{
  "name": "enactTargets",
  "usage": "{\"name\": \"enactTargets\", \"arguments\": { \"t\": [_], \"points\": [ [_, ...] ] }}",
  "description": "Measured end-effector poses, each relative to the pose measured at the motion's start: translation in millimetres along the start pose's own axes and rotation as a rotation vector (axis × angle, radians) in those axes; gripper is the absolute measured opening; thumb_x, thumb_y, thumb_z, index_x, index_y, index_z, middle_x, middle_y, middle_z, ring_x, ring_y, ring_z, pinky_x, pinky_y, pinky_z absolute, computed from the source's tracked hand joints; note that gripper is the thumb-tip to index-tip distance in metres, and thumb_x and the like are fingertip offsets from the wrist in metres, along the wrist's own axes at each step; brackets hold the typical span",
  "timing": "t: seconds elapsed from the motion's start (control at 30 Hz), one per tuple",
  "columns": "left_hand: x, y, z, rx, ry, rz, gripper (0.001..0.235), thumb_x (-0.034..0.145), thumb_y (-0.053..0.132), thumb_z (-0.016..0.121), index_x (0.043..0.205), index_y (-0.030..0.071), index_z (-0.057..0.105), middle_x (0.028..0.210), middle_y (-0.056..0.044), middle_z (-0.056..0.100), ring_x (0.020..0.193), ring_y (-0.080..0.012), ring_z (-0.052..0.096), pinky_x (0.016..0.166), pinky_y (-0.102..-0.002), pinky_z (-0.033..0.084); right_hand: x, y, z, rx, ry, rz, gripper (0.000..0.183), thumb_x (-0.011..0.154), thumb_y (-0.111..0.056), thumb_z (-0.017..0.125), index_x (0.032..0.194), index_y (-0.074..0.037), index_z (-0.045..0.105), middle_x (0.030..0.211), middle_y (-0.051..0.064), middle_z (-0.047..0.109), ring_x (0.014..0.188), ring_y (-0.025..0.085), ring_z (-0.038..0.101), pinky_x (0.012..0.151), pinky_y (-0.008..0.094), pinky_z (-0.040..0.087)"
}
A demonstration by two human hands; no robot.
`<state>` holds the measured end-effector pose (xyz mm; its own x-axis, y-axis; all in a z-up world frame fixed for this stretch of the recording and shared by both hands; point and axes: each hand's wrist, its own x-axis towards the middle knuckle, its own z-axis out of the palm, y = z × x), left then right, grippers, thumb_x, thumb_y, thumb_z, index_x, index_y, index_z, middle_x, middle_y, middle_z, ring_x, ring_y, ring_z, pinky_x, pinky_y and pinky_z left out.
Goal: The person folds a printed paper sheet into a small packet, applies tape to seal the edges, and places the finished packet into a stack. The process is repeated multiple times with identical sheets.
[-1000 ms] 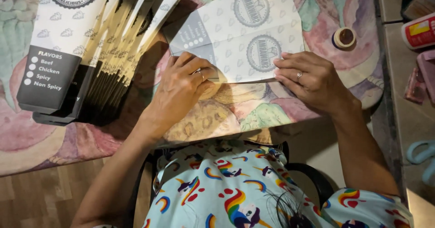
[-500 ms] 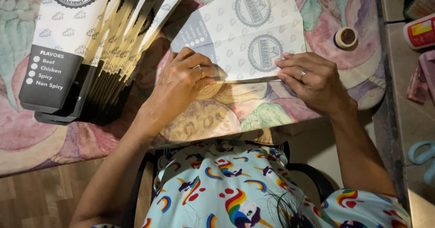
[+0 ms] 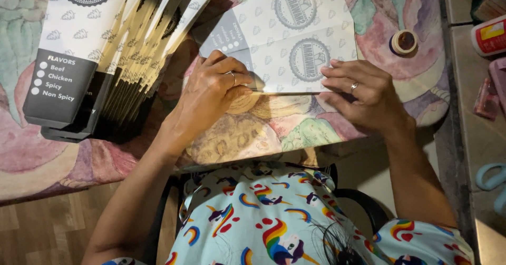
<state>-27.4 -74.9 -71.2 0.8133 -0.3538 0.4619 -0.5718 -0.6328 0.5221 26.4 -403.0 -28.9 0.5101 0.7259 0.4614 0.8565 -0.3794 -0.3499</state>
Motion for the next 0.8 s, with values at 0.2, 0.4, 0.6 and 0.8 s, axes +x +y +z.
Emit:
{"name": "enactTargets", "arguments": {
  "t": [0.2, 0.4, 0.6, 0.8],
  "points": [
    [3.8, 18.6, -12.5, 0.161, -0.047, -0.013, 0.009, 0.097, 0.017, 0.075, 0.099, 0.01, 0.08, 0.096, -0.005, 0.073, 0.087, -0.0246, 0.059, 0.075, -0.037, 0.047, -0.8, -4.3, 16.8, -0.183, 0.06, -0.059, 0.01, 0.096, -0.01, 0.083, 0.093, -0.001, 0.078, 0.1, 0.014, 0.078, 0.098, 0.039, 0.075, 0.086, 0.049, 0.061],
    [1.9, 28.7, -9.5, 0.28, -0.098, -0.011, 0.017, 0.092, 0.028, 0.08, 0.104, 0.017, 0.079, 0.099, -0.004, 0.074, 0.09, -0.0242, 0.064, 0.077, -0.038, 0.05, -10.0, 10.9, 30.7, -0.204, 0.151, -0.016, 0.013, 0.101, -0.018, 0.081, 0.094, -0.006, 0.078, 0.096, 0.006, 0.077, 0.094, 0.032, 0.075, 0.084, 0.042, 0.061],
    [2.5, 42.3, 1.2, 0.476, 0.029, 0.067, 0.013, 0.098, 0.004, 0.068, 0.089, 0.01, 0.076, 0.086, -0.007, 0.071, 0.079, -0.0228, 0.068, 0.072, -0.036, 0.059, -2.4, 0.8, 27.1, -0.182, 0.135, -0.006, 0.014, 0.103, -0.014, 0.078, 0.094, -0.003, 0.074, 0.093, 0.01, 0.074, 0.089, 0.034, 0.071, 0.085, 0.045, 0.06],
    [-0.9, 35.9, 13.1, 0.535, 0.061, 0.076, 0.015, 0.094, 0.002, 0.068, 0.084, 0.01, 0.077, 0.085, -0.007, 0.073, 0.08, -0.0222, 0.069, 0.073, -0.036, 0.059, 16.6, -14.8, 66.2, -0.127, 0.115, -0.085, 0.009, 0.092, -0.008, 0.082, 0.097, -0.005, 0.075, 0.097, 0.011, 0.071, 0.089, 0.033, 0.068, 0.079, 0.046, 0.058]
  ]
}}
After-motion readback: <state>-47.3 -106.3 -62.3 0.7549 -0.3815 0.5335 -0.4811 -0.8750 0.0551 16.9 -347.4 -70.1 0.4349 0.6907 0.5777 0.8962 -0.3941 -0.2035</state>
